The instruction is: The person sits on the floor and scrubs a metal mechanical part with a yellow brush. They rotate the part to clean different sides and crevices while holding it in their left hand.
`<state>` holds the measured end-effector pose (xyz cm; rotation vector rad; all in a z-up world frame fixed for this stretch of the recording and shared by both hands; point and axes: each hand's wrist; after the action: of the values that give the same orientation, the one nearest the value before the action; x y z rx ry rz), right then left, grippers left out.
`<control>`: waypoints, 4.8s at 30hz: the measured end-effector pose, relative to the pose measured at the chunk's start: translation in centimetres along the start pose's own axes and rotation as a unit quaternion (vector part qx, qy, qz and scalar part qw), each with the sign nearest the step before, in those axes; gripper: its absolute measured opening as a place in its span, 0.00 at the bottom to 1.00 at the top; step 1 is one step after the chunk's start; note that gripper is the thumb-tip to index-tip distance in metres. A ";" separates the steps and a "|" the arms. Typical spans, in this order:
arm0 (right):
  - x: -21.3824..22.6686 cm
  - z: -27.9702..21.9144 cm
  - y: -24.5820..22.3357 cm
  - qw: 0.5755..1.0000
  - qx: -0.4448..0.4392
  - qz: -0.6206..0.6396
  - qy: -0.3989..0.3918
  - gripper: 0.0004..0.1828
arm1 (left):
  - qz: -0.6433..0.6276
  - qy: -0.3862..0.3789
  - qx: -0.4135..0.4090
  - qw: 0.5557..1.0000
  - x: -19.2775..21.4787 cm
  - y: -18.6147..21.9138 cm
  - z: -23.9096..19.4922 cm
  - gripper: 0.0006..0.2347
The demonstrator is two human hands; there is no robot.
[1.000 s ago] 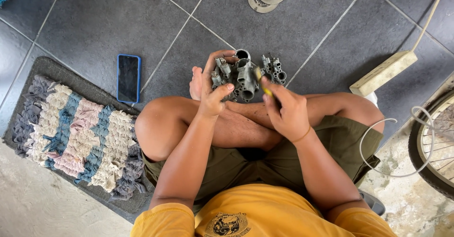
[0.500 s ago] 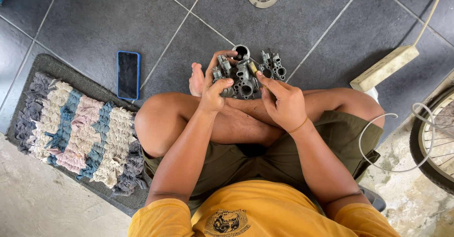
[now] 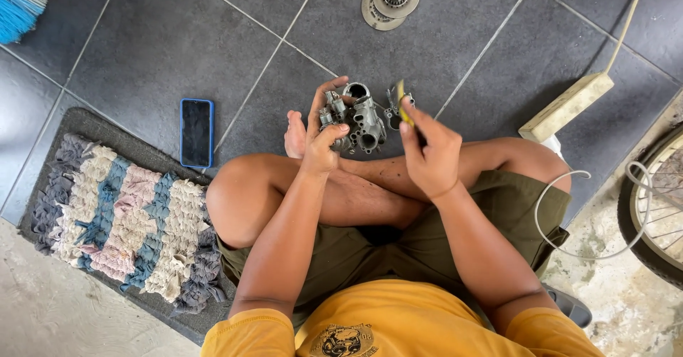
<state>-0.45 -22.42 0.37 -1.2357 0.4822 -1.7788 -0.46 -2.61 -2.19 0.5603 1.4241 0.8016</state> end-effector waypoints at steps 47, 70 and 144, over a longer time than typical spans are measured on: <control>-1.4 0.1 3.2 0.998 0.002 0.053 -0.024 0.11 | 0.147 -0.033 -0.126 0.981 -0.1 -0.6 -0.5 0.35; 19.3 -9.3 -1.2 0.972 -0.160 -0.157 -0.072 0.12 | 0.111 -0.177 0.309 0.928 -6.4 -8.1 -6.7 0.27; 37.7 -36.8 1.4 0.813 -0.269 0.062 0.512 0.15 | 0.147 -0.329 0.178 0.916 -18.7 6.4 -18.1 0.33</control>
<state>-36.55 -60.65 4.06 -0.4139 1.7323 -2.1547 -18.63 -15.13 13.04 1.2228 0.8604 0.5019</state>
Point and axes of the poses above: each hand's wrist, its own z-axis towards the middle knuckle, its own x-axis out of the back of the hand, y = z × x, and after that the axes turned 9 degrees about -z, right-handed
